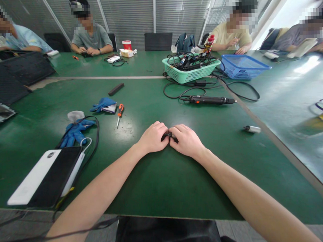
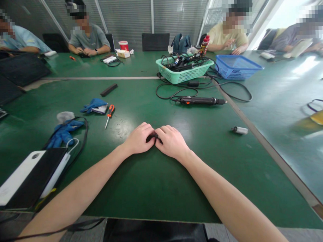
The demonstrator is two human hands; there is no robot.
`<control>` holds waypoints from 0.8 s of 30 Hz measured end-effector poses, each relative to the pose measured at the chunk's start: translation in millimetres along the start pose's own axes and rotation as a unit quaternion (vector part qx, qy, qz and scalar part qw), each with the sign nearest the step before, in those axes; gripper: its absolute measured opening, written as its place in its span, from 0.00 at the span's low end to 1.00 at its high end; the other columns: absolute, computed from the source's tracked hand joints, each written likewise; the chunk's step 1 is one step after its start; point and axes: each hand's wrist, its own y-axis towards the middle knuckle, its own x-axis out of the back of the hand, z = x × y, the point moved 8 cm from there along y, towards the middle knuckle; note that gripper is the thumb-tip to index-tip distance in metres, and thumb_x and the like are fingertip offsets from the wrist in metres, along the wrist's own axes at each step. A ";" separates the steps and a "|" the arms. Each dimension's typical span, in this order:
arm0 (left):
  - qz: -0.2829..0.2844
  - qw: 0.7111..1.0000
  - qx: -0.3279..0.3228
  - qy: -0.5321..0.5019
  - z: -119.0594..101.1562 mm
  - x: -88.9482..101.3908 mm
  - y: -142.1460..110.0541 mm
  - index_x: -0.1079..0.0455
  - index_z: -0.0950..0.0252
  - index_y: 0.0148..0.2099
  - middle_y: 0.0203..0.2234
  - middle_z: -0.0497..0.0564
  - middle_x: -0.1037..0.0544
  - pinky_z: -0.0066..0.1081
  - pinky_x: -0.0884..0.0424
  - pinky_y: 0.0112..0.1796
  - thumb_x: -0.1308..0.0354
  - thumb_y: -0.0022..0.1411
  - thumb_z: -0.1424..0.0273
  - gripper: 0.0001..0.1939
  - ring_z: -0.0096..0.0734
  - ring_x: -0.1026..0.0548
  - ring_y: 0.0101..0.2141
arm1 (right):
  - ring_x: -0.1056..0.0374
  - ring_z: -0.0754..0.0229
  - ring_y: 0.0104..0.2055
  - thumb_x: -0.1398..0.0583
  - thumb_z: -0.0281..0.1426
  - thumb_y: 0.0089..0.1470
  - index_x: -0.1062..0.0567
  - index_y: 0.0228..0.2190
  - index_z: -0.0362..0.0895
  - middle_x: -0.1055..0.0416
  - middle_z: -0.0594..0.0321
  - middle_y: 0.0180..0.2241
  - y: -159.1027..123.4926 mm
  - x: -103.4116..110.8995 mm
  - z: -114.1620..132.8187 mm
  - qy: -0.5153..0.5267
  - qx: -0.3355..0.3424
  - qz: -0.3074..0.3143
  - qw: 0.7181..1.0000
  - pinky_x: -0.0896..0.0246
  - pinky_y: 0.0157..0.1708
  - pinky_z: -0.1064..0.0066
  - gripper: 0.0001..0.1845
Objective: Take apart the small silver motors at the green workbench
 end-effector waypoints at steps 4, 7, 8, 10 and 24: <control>0.002 1.000 0.001 -0.002 -1.0 1.0 0.1 0.34 0.63 0.37 0.35 0.53 0.28 0.42 0.29 0.45 0.46 0.62 0.69 0.03 0.40 0.31 0.40 | 0.35 0.53 0.40 0.43 0.29 0.60 0.28 0.38 0.45 0.27 0.57 0.36 -0.8 0.3 0.5 0.003 0.002 0.003 1.000 0.39 0.43 0.62 0.04; 0.004 1.000 0.002 -0.003 -1.2 1.0 0.2 0.34 0.63 0.37 0.35 0.54 0.28 0.43 0.29 0.45 0.46 0.62 0.69 0.03 0.41 0.31 0.41 | 0.35 0.53 0.40 0.43 0.29 0.61 0.28 0.37 0.46 0.28 0.57 0.35 -1.2 0.3 1.5 0.002 0.005 0.002 1.000 0.39 0.43 0.63 0.04; 0.004 1.000 0.004 -0.002 -1.2 1.0 0.2 0.34 0.63 0.37 0.35 0.54 0.28 0.43 0.29 0.45 0.46 0.62 0.69 0.03 0.41 0.31 0.41 | 0.35 0.53 0.40 0.43 0.29 0.61 0.27 0.37 0.45 0.28 0.57 0.35 -1.2 0.2 2.0 0.002 0.008 0.003 1.000 0.40 0.43 0.63 0.04; 0.004 1.000 0.006 -0.001 -1.1 1.0 0.1 0.34 0.63 0.37 0.35 0.54 0.29 0.43 0.29 0.46 0.46 0.62 0.69 0.03 0.41 0.31 0.41 | 0.35 0.53 0.40 0.43 0.29 0.61 0.27 0.37 0.45 0.28 0.57 0.35 -1.1 -0.4 2.3 0.001 0.010 0.004 1.000 0.39 0.43 0.63 0.04; 0.008 1.000 -0.007 0.007 -2.4 -0.2 0.1 0.35 0.63 0.37 0.34 0.53 0.29 0.42 0.30 0.46 0.46 0.62 0.69 0.03 0.41 0.32 0.40 | 0.35 0.53 0.40 0.43 0.28 0.59 0.27 0.35 0.45 0.28 0.57 0.35 -0.7 -2.2 0.7 -0.014 0.005 -0.004 1.000 0.39 0.43 0.62 0.04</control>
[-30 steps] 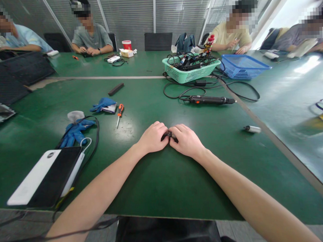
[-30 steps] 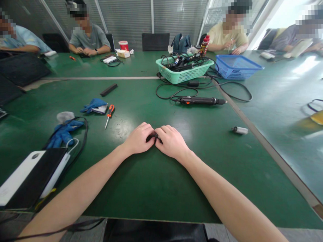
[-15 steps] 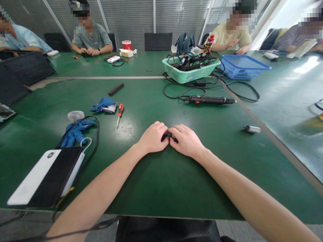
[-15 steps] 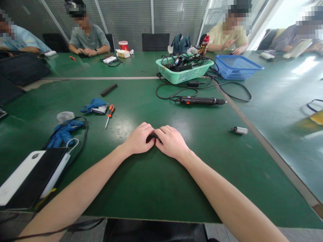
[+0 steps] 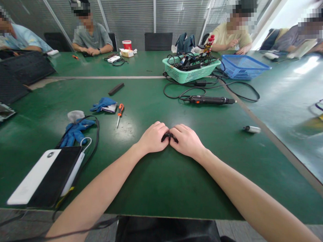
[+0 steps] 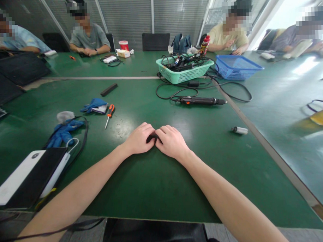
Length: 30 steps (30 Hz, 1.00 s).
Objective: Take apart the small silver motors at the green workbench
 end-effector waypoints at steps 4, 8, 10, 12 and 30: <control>-0.001 1.000 -0.002 -0.002 -0.8 0.4 0.1 0.35 0.62 0.37 0.34 0.54 0.29 0.43 0.30 0.46 0.47 0.63 0.69 0.02 0.41 0.32 0.40 | 0.35 0.53 0.40 0.43 0.28 0.60 0.27 0.35 0.45 0.27 0.56 0.36 0.2 0.8 0.8 0.001 0.003 0.004 1.000 0.38 0.43 0.62 0.05; -0.001 1.000 0.000 -0.004 0.0 0.2 0.1 0.35 0.62 0.37 0.35 0.54 0.28 0.43 0.30 0.46 0.47 0.62 0.70 0.02 0.41 0.32 0.41 | 0.34 0.53 0.40 0.43 0.28 0.60 0.26 0.35 0.45 0.27 0.56 0.36 -0.5 -0.5 -0.6 0.010 0.002 0.004 1.000 0.38 0.42 0.62 0.05; 0.002 1.000 -0.002 -0.005 0.3 -0.4 0.1 0.35 0.62 0.37 0.35 0.54 0.28 0.43 0.30 0.46 0.47 0.62 0.70 0.02 0.41 0.32 0.41 | 0.34 0.53 0.40 0.43 0.28 0.60 0.26 0.35 0.45 0.27 0.57 0.35 -0.5 -1.2 -1.3 0.010 -0.001 0.002 1.000 0.38 0.43 0.62 0.05; 0.002 1.000 -0.003 -0.004 0.5 -0.9 0.1 0.35 0.62 0.38 0.35 0.54 0.28 0.43 0.30 0.46 0.47 0.63 0.70 0.02 0.41 0.31 0.41 | 0.34 0.53 0.40 0.43 0.28 0.60 0.27 0.35 0.45 0.27 0.57 0.35 -0.3 -1.3 -1.4 0.008 -0.005 0.002 1.000 0.38 0.43 0.62 0.04; 0.001 1.000 0.004 -0.012 1.7 -1.9 0.3 0.33 0.63 0.38 0.36 0.54 0.27 0.45 0.30 0.47 0.47 0.62 0.70 0.04 0.42 0.31 0.42 | 0.34 0.53 0.39 0.43 0.26 0.57 0.28 0.34 0.45 0.28 0.57 0.34 0.5 1.9 0.2 0.017 -0.019 -0.007 1.000 0.36 0.42 0.62 0.04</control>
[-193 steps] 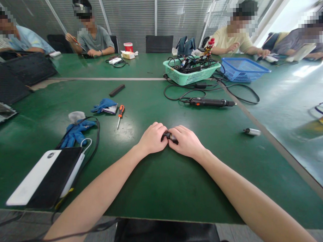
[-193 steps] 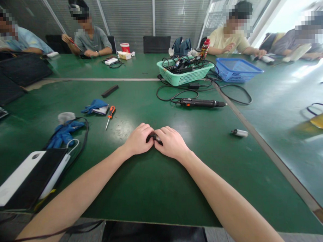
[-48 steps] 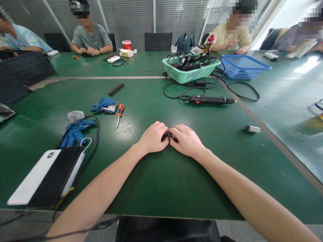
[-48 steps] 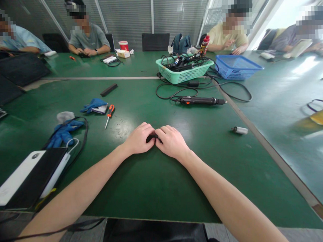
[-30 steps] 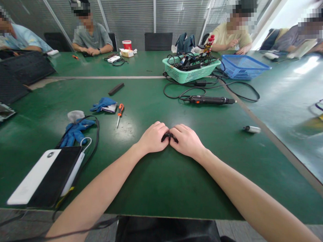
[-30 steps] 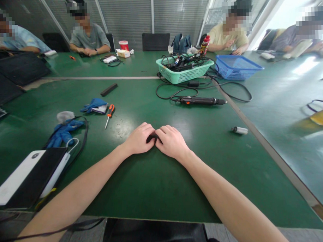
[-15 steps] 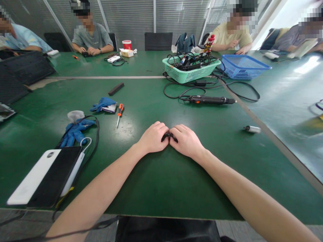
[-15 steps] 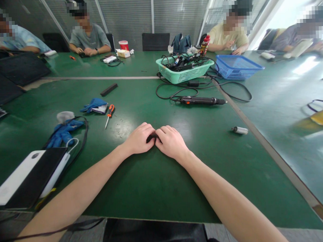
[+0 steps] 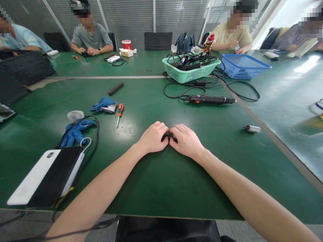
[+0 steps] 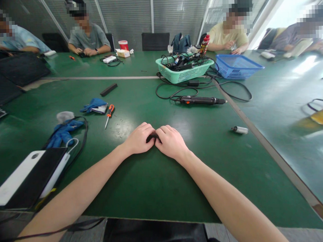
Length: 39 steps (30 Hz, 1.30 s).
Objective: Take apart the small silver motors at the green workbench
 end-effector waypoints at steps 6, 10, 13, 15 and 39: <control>-0.001 1.000 -0.008 0.005 -0.8 0.5 0.2 0.34 0.63 0.38 0.35 0.54 0.28 0.43 0.30 0.46 0.47 0.63 0.70 0.03 0.41 0.31 0.41 | 0.34 0.53 0.40 0.43 0.26 0.59 0.28 0.33 0.45 0.28 0.57 0.34 -1.0 -0.1 0.1 -0.003 0.004 0.000 1.000 0.37 0.43 0.62 0.04; 0.000 1.000 -0.005 0.010 -0.9 0.5 0.3 0.35 0.62 0.38 0.35 0.53 0.29 0.43 0.30 0.46 0.47 0.63 0.70 0.02 0.41 0.31 0.41 | 0.34 0.53 0.41 0.43 0.27 0.60 0.28 0.34 0.45 0.27 0.57 0.35 -1.4 -2.0 -0.2 -0.007 0.009 0.006 1.000 0.36 0.44 0.62 0.04; -0.003 1.000 -0.006 0.008 -1.1 1.0 0.2 0.35 0.62 0.37 0.35 0.53 0.29 0.42 0.30 0.46 0.47 0.63 0.70 0.02 0.41 0.31 0.41 | 0.34 0.53 0.41 0.43 0.27 0.61 0.27 0.35 0.45 0.27 0.57 0.36 -0.9 -2.1 -0.1 -0.008 0.010 0.007 1.000 0.36 0.44 0.62 0.04; -0.003 1.000 -0.009 0.008 -1.1 0.6 0.0 0.35 0.62 0.37 0.35 0.53 0.29 0.42 0.30 0.46 0.47 0.63 0.70 0.02 0.41 0.32 0.41 | 0.34 0.53 0.41 0.43 0.27 0.61 0.27 0.34 0.45 0.27 0.57 0.36 -0.5 -1.5 -0.1 -0.009 0.010 0.007 1.000 0.37 0.44 0.62 0.04; -0.005 1.000 -0.009 0.005 -0.9 0.3 -0.7 0.34 0.63 0.38 0.35 0.53 0.28 0.41 0.30 0.46 0.47 0.63 0.70 0.02 0.40 0.31 0.41 | 0.34 0.54 0.39 0.43 0.27 0.61 0.27 0.35 0.45 0.27 0.58 0.34 -1.0 -3.1 -1.7 0.003 0.012 -0.002 1.000 0.37 0.44 0.63 0.04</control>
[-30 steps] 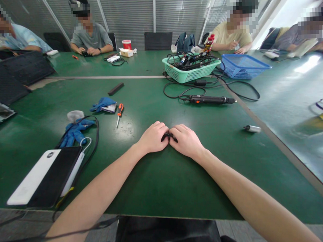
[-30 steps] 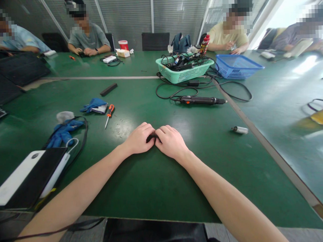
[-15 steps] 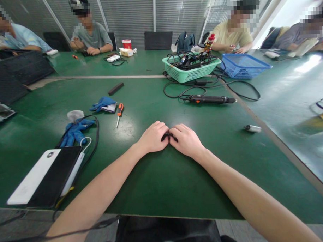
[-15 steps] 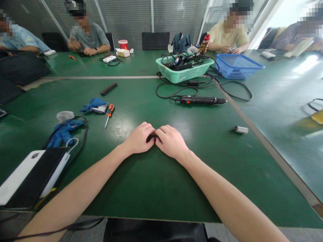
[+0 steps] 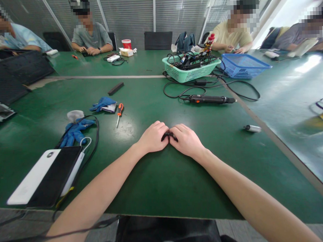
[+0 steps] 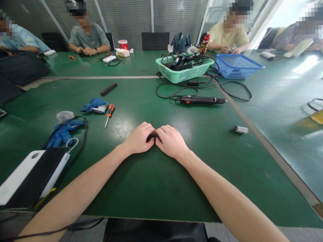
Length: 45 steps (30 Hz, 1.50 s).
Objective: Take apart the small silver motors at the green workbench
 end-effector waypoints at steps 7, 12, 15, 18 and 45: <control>0.000 1.000 0.001 0.000 -0.5 1.1 0.6 0.34 0.63 0.38 0.35 0.53 0.28 0.42 0.30 0.46 0.47 0.63 0.70 0.03 0.41 0.31 0.41 | 0.34 0.54 0.39 0.43 0.27 0.61 0.28 0.35 0.45 0.28 0.58 0.34 0.6 2.1 1.0 0.007 -0.002 -0.002 1.000 0.37 0.43 0.62 0.03; 0.007 1.000 0.002 0.004 -0.4 -0.5 0.6 0.33 0.63 0.38 0.36 0.54 0.28 0.42 0.30 0.47 0.47 0.63 0.70 0.03 0.41 0.31 0.42 | 0.34 0.54 0.39 0.43 0.26 0.60 0.28 0.34 0.45 0.28 0.58 0.33 1.1 1.9 0.7 0.015 0.002 0.001 1.000 0.37 0.43 0.62 0.03; 0.006 1.000 0.006 0.005 0.1 -0.4 0.5 0.33 0.63 0.38 0.36 0.54 0.28 0.42 0.30 0.47 0.47 0.63 0.70 0.03 0.41 0.31 0.42 | 0.34 0.53 0.39 0.43 0.26 0.60 0.28 0.34 0.45 0.28 0.58 0.34 1.1 2.1 0.7 0.019 0.005 0.001 1.000 0.37 0.43 0.62 0.04; 0.006 1.000 0.005 0.007 0.0 -0.2 0.4 0.33 0.63 0.38 0.35 0.54 0.28 0.42 0.30 0.47 0.47 0.63 0.70 0.03 0.41 0.31 0.42 | 0.34 0.53 0.39 0.42 0.26 0.60 0.29 0.34 0.45 0.28 0.58 0.34 0.9 1.8 0.4 0.018 0.005 0.004 1.000 0.36 0.44 0.62 0.03; 0.001 1.000 -0.001 -0.001 0.0 -0.9 0.5 0.34 0.63 0.38 0.35 0.53 0.28 0.41 0.30 0.46 0.47 0.63 0.71 0.02 0.40 0.32 0.41 | 0.34 0.54 0.40 0.42 0.26 0.58 0.29 0.33 0.45 0.28 0.58 0.34 1.1 1.5 0.1 0.010 -0.009 0.007 1.000 0.37 0.44 0.63 0.03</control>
